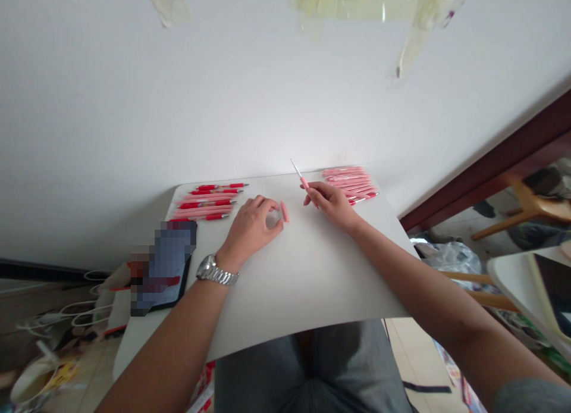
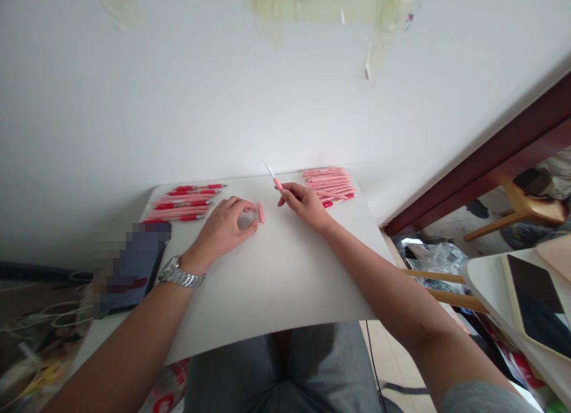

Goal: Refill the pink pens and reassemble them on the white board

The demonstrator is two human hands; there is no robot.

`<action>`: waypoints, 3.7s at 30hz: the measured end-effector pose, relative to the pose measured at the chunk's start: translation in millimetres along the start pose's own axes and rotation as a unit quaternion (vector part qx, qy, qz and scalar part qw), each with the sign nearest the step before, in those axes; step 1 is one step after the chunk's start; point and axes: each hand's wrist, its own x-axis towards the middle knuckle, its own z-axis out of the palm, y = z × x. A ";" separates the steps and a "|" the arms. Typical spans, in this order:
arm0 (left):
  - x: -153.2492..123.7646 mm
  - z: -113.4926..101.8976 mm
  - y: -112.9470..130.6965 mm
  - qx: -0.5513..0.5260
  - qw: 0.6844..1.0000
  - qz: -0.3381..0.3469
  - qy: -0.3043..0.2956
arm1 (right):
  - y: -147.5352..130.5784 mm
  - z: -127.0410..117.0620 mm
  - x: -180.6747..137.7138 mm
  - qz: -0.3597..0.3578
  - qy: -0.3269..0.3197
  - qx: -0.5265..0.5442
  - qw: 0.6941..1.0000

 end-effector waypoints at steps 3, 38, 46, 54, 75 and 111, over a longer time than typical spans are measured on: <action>0.4 2.1 -2.2 -0.008 1.000 0.000 0.000 | 0.8 0.5 -0.3 0.001 0.003 -0.001 1.000; 13.9 11.0 -10.8 -0.645 0.696 -0.247 0.199 | -15.0 9.0 -11.1 -0.034 -0.121 -0.138 0.982; 13.2 12.3 -10.1 -0.659 0.690 -0.237 0.181 | -13.3 8.8 -10.0 -0.026 -0.109 -0.148 0.983; 12.3 9.6 -5.3 -0.625 0.732 -0.212 0.171 | -14.9 8.3 -11.2 -0.025 -0.112 -0.141 0.983; 7.4 10.0 1.3 -0.550 0.804 -0.168 0.154 | -11.5 8.0 -10.3 -0.018 -0.098 -0.121 0.988; 17.1 5.1 -7.9 -0.646 0.667 -0.226 0.294 | -12.3 9.0 -11.2 -0.007 -0.105 -0.144 0.984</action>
